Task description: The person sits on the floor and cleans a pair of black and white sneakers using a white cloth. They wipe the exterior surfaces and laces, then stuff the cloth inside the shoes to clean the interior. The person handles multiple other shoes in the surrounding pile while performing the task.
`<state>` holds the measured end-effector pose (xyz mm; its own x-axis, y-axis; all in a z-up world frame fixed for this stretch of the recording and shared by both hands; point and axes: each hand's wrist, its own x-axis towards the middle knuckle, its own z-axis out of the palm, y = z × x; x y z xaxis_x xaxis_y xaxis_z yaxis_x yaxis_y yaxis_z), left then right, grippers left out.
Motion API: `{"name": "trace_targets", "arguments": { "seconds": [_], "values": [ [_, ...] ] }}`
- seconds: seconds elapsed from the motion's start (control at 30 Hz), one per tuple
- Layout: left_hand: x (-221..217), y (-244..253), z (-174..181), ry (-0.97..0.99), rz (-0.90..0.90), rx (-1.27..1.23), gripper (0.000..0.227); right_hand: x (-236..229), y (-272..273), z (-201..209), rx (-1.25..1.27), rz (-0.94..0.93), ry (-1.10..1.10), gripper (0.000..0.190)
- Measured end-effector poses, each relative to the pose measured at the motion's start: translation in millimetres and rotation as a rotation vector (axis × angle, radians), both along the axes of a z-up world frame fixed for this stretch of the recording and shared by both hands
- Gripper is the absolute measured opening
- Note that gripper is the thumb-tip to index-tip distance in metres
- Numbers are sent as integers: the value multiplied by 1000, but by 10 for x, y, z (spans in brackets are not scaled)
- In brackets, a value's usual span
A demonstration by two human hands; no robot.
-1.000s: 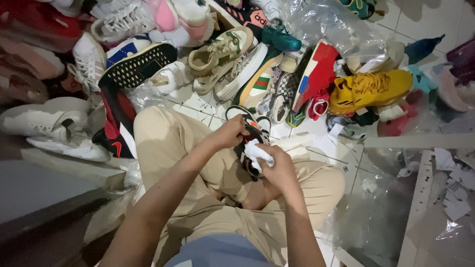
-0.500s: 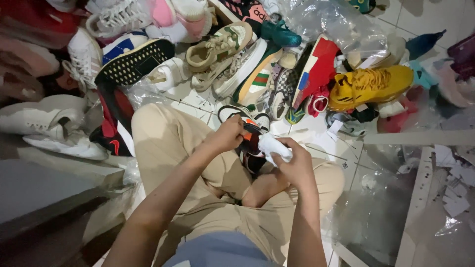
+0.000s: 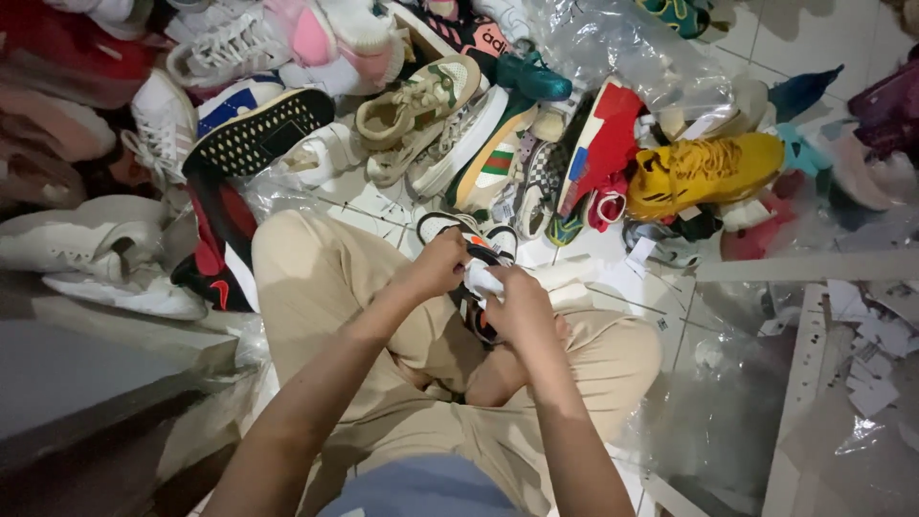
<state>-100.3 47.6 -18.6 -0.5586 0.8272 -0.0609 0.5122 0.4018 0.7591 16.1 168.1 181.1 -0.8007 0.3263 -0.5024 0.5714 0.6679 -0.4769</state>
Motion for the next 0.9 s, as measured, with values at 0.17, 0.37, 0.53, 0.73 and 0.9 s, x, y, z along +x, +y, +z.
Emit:
{"name": "trace_targets", "arguments": {
  "seconds": [0.17, 0.37, 0.53, 0.73, 0.9],
  "values": [
    [102, 41, -120, 44, 31, -10, 8, -119, 106, -415, 114, 147, -114, 49],
    [210, -26, 315, -21, 140, -27, 10, -371, -35, -697, 239, 243, -170, 42],
    [170, -111, 335, -21, 156, -22, 13, -302, -308, -78, 325, 223, -73, 41],
    [170, -224, 685, -278, 348, 110, 31, -50, -321, -11, 112, 185, 5, 49],
    [171, -159, 658, 33, 210, -46, 33, -146, -358, -418, 456, 402, 79, 39]
  ]
}}
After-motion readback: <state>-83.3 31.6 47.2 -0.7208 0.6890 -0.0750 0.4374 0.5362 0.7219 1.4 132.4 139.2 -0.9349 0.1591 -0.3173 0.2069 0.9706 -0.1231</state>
